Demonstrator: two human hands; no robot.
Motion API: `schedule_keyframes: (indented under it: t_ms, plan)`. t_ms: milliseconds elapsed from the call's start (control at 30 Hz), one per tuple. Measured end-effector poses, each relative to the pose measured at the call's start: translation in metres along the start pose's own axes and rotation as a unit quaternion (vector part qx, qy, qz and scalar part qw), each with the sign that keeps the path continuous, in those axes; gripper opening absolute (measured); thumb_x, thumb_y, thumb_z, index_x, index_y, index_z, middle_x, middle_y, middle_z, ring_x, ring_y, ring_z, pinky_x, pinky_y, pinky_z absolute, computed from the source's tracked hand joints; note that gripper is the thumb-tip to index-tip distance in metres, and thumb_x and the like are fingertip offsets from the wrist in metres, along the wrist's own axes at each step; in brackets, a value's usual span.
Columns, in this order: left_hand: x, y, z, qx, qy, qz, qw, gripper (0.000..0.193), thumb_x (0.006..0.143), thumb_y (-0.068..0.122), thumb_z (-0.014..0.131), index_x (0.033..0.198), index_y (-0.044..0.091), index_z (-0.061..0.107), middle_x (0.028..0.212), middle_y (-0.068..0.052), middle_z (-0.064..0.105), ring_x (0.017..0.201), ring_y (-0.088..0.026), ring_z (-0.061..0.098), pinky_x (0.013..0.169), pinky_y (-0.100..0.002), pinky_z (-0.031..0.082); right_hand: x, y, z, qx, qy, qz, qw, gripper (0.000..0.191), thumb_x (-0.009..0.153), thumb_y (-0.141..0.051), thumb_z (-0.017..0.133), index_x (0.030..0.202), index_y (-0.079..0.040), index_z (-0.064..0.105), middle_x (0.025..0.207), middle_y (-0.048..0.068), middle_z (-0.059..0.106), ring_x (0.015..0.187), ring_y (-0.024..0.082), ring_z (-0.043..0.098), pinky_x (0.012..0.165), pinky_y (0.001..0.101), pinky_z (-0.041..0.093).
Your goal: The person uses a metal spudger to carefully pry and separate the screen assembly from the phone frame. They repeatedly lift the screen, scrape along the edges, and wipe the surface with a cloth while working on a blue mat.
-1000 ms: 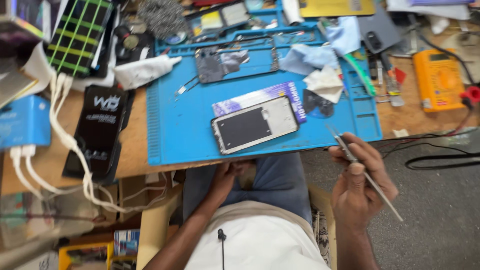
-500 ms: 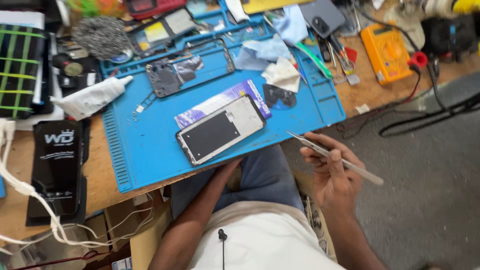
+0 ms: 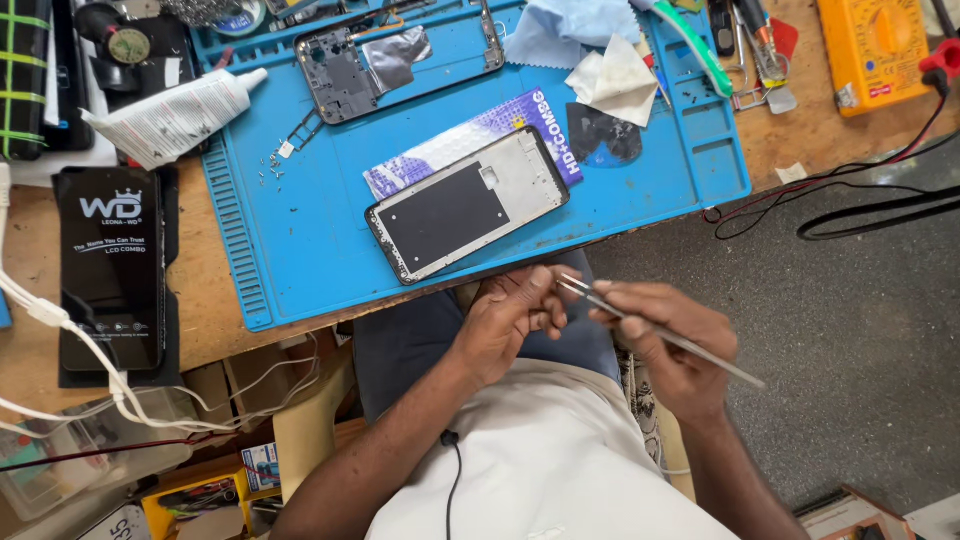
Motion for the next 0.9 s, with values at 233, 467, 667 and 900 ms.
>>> schedule_keyframes:
  t_ms: [233,467,667,900]
  plan:
    - [-0.006,-0.022,-0.025,0.073,0.038,-0.058,0.995,0.024,0.101,0.028,0.068,0.096,0.005,0.07,0.079,-0.003,0.067,0.067,-0.009,0.058,0.06,-0.023,0.048,-0.012,0.005,0.006,-0.156,-0.105,0.029,0.982,0.031,0.085,-0.004,0.076,0.116,-0.001,0.074,0.114,0.017,0.077,0.1,0.023,0.078,0.082,0.0305,0.066]
    - [-0.005,-0.009,-0.058,0.146,0.14,-0.023,0.979,0.032,0.102,0.032,0.063,0.081,0.007,0.064,0.066,0.001,0.055,0.054,-0.009,0.047,0.049,-0.025,0.04,-0.004,-0.009,0.0,0.011,-0.065,0.037,0.997,0.046,0.083,0.017,0.057,0.121,-0.005,0.074,0.121,0.016,0.075,0.104,0.023,0.078,0.087,0.0336,0.065]
    - [-0.012,-0.035,-0.056,0.023,0.161,-0.023,0.986,0.029,0.104,0.03,0.064,0.082,0.011,0.061,0.067,0.004,0.054,0.058,-0.006,0.05,0.051,-0.024,0.042,-0.015,0.011,0.027,-0.137,-0.104,0.062,0.983,0.061,0.068,0.012,0.063,0.127,-0.005,0.07,0.125,0.013,0.067,0.099,0.023,0.069,0.077,0.0308,0.056]
    - [-0.012,-0.048,-0.055,0.015,0.143,-0.062,0.988,0.027,0.102,0.032,0.063,0.085,0.01,0.065,0.067,0.002,0.057,0.058,-0.008,0.053,0.053,-0.023,0.044,-0.02,0.009,0.04,-0.224,-0.1,-0.045,0.968,0.033,0.081,-0.006,0.079,0.114,-0.005,0.074,0.107,0.012,0.075,0.095,0.025,0.075,0.081,0.0326,0.059]
Point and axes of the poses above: each hand's wrist, its own x-axis towards the middle knuckle, its own z-axis out of the palm, y = z × x, the point moved 4 cm from there along x, towards the middle knuckle
